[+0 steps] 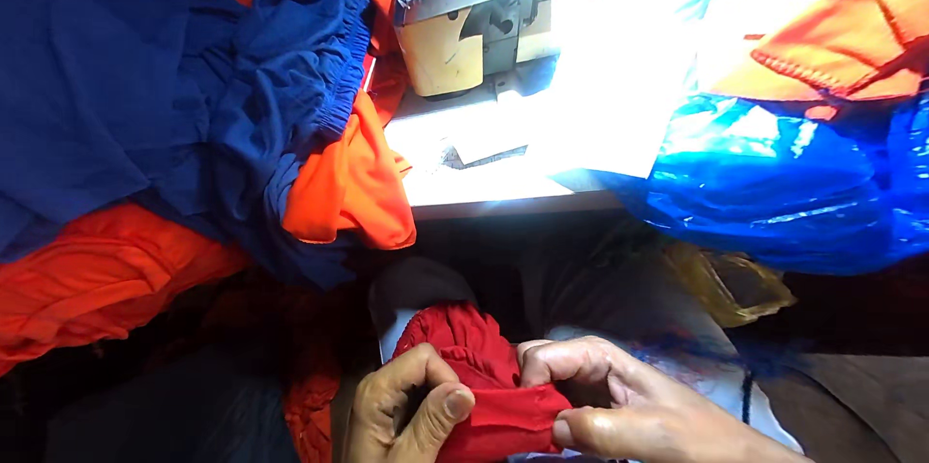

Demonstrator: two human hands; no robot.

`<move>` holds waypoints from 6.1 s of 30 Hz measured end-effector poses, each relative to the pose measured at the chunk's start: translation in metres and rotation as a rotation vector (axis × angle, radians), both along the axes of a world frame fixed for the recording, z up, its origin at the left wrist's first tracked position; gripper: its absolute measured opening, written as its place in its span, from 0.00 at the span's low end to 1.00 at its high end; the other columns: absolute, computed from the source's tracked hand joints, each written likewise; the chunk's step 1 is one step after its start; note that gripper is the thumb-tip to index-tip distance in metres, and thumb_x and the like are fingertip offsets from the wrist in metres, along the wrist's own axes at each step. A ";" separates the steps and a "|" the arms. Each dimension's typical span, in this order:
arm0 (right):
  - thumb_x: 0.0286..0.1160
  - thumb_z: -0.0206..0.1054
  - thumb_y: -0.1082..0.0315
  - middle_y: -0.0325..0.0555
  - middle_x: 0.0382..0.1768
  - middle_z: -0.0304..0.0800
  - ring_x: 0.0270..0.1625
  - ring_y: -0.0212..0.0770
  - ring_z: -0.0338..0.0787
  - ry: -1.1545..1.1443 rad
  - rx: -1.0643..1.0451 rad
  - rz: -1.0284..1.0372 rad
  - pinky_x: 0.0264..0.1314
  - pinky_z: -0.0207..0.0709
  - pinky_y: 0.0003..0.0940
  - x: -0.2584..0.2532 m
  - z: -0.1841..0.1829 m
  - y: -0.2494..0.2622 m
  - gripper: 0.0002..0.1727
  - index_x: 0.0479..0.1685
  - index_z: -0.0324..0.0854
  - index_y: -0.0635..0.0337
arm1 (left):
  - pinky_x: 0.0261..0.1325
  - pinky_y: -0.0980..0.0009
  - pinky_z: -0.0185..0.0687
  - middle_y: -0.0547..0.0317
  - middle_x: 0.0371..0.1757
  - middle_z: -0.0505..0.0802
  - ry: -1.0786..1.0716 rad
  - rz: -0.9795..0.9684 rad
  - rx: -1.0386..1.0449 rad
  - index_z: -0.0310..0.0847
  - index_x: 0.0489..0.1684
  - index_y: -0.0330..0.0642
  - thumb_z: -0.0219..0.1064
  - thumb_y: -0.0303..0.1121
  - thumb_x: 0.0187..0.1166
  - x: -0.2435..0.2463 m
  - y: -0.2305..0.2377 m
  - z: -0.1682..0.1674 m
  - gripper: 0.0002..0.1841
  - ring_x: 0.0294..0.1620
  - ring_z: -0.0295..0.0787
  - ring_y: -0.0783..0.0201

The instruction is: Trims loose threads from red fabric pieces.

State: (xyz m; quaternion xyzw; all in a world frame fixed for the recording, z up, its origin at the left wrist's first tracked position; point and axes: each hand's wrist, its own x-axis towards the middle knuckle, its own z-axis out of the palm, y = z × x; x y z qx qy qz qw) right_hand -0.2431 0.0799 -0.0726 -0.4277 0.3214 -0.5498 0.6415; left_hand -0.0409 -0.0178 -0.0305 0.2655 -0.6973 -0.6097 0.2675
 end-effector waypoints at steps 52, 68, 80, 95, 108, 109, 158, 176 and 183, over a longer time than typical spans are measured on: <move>0.78 0.71 0.59 0.27 0.30 0.88 0.29 0.15 0.81 -0.299 0.274 -0.204 0.31 0.74 0.11 -0.002 0.006 0.006 0.04 0.38 0.90 0.45 | 0.40 0.88 0.78 0.69 0.34 0.89 -0.174 0.013 -0.302 0.88 0.34 0.41 0.71 0.39 0.78 -0.030 -0.016 0.000 0.10 0.37 0.83 0.84; 0.83 0.63 0.66 0.33 0.30 0.89 0.29 0.19 0.84 -0.298 0.375 -0.526 0.31 0.76 0.12 -0.006 0.017 -0.002 0.09 0.40 0.91 0.51 | 0.44 0.81 0.84 0.46 0.41 0.94 -0.374 -0.070 -0.432 0.88 0.61 0.26 0.71 0.32 0.79 -0.049 0.000 0.039 0.19 0.39 0.89 0.71; 0.74 0.74 0.61 0.32 0.38 0.92 0.37 0.20 0.88 -0.128 0.228 -0.622 0.41 0.83 0.16 -0.006 0.008 -0.005 0.06 0.44 0.91 0.50 | 0.42 0.83 0.80 0.46 0.38 0.94 -0.406 -0.062 -0.499 0.89 0.59 0.26 0.68 0.29 0.79 -0.060 0.000 0.033 0.17 0.36 0.87 0.71; 0.75 0.73 0.63 0.32 0.42 0.92 0.39 0.21 0.89 -0.002 0.214 -0.698 0.41 0.84 0.15 -0.003 0.008 -0.002 0.04 0.41 0.92 0.49 | 0.39 0.82 0.78 0.48 0.35 0.93 -0.436 -0.050 -0.531 0.91 0.57 0.28 0.67 0.29 0.78 -0.061 0.004 0.034 0.16 0.34 0.85 0.71; 0.77 0.71 0.66 0.32 0.36 0.92 0.37 0.21 0.89 -0.226 0.254 -0.589 0.41 0.83 0.16 0.004 0.015 -0.001 0.03 0.42 0.90 0.51 | 0.36 0.85 0.83 0.56 0.46 0.92 -0.075 0.055 -0.135 0.83 0.59 0.26 0.63 0.32 0.85 -0.061 0.004 0.016 0.16 0.35 0.84 0.81; 0.77 0.71 0.66 0.31 0.36 0.92 0.35 0.20 0.87 -0.221 0.250 -0.583 0.39 0.81 0.15 0.003 0.015 -0.001 0.03 0.41 0.91 0.51 | 0.34 0.86 0.80 0.59 0.49 0.90 -0.043 0.067 -0.099 0.83 0.60 0.29 0.64 0.36 0.85 -0.060 0.001 0.013 0.18 0.34 0.81 0.83; 0.85 0.64 0.59 0.27 0.29 0.82 0.30 0.13 0.76 0.397 -0.027 -0.439 0.32 0.68 0.07 -0.010 0.007 0.001 0.10 0.47 0.86 0.54 | 0.22 0.90 0.72 0.77 0.31 0.86 0.067 -0.015 0.221 0.85 0.41 0.44 0.66 0.31 0.83 -0.045 -0.005 -0.005 0.03 0.22 0.75 0.88; 0.87 0.62 0.55 0.29 0.41 0.86 0.44 0.17 0.83 0.278 -0.127 -0.449 0.45 0.76 0.09 -0.031 0.015 0.002 0.13 0.42 0.89 0.50 | 0.22 0.90 0.71 0.76 0.29 0.85 0.032 0.035 0.144 0.84 0.38 0.45 0.66 0.29 0.81 -0.055 -0.011 -0.006 0.03 0.21 0.74 0.88; 0.86 0.62 0.55 0.30 0.27 0.84 0.28 0.18 0.83 -0.540 0.025 -0.254 0.33 0.76 0.12 -0.033 0.016 -0.003 0.10 0.44 0.85 0.48 | 0.22 0.90 0.72 0.76 0.29 0.85 0.032 0.033 0.132 0.85 0.37 0.45 0.66 0.30 0.81 -0.057 -0.011 -0.004 0.04 0.21 0.75 0.88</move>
